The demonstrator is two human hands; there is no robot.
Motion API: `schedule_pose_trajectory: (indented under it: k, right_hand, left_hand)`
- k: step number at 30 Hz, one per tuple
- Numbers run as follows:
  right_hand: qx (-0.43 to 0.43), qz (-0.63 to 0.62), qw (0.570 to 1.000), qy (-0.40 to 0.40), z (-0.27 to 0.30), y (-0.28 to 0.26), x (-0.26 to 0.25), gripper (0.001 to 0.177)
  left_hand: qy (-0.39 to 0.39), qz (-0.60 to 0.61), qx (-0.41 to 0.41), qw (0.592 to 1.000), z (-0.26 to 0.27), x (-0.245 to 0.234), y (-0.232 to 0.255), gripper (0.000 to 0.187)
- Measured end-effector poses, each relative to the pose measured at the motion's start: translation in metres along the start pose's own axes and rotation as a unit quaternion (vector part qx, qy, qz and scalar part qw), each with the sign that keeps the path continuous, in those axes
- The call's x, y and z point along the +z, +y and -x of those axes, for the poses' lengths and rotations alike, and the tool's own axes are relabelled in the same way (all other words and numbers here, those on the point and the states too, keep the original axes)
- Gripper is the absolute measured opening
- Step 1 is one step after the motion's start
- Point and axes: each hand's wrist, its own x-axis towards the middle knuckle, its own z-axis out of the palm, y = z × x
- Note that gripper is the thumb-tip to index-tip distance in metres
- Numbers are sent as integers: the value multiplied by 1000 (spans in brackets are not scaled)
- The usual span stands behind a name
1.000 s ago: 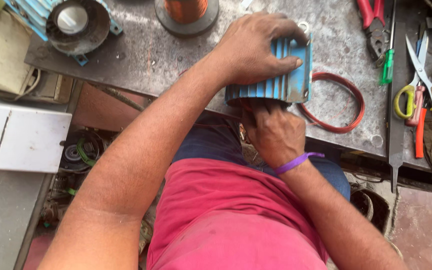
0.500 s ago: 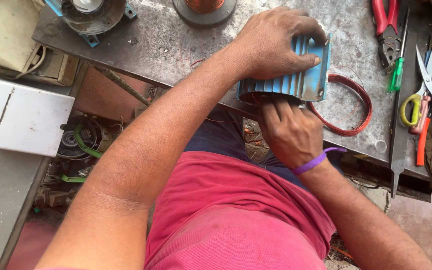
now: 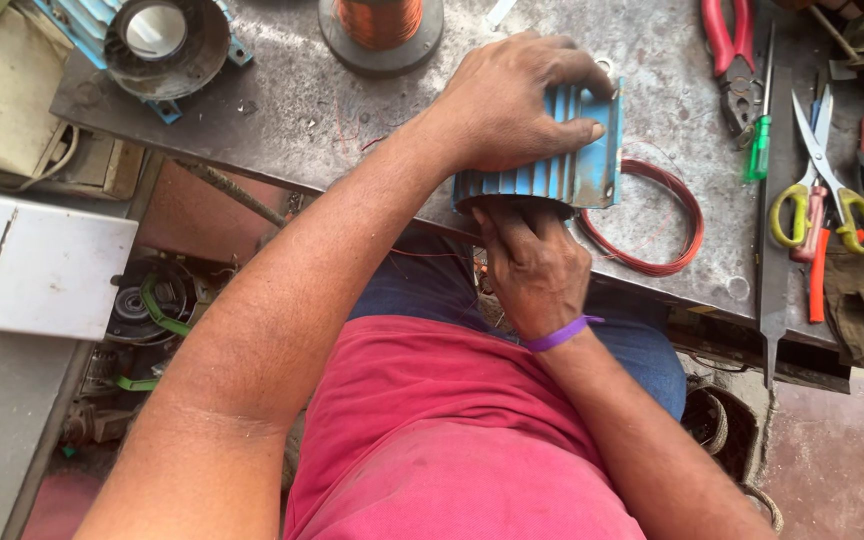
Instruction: The person winds copper wire into the slots of a blue motor stator by hand. They repeatedly insert the wire, pull it through, and adjust the stator's position on the workbench to continue the winding process.
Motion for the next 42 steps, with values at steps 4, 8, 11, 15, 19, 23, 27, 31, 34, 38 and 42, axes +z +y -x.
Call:
schedule_pose_trajectory:
  k: [4, 8, 11, 15, 19, 23, 27, 31, 34, 38, 42]
  right_hand:
    - [33, -23, 999, 15, -1, 1, 4, 13]
    - [26, -52, 998, -12, -8, 0, -7, 15]
    - [37, -71, 996, -25, -8, -5, -13, 15]
    - [79, -67, 995, 10, -6, -5, -2, 13]
    - [116, -112, 986, 36, -6, -6, 7, 14]
    - [98, -76, 992, 17, -5, -3, 6, 12]
    - [68, -90, 993, 29, 23, 8, -28, 30]
    - [-21, -22, 996, 90, 23, 10, -47, 40]
    - [-93, 126, 980, 119, 11, 7, -39, 41]
    - [-13, 44, 999, -1, 4, 20, -27, 34]
    - [26, 38, 996, -73, 1, 40, -33, 32]
  left_hand:
    - [-3, -4, 2, 1000, -1, 1, -1, 37]
    - [6, -5, 2, 1000, -1, 0, 2, 37]
    - [16, -24, 2, 1000, 0, 0, 4, 35]
    - [20, -31, -3, 999, 3, 4, 6, 33]
    - [12, -25, -15, 999, 1, -1, 11, 35]
    - [107, -12, 27, 994, 9, -8, 19, 34]
    - [308, 30, -11, 951, 76, 0, 25, 31]
    - [236, -66, -38, 969, 159, 8, 41, 25]
    - [172, -107, -25, 979, 166, 16, 41, 41]
    - [137, -115, -20, 984, 147, 29, 24, 44]
    - [60, -156, -50, 985, 142, 41, -2, 23]
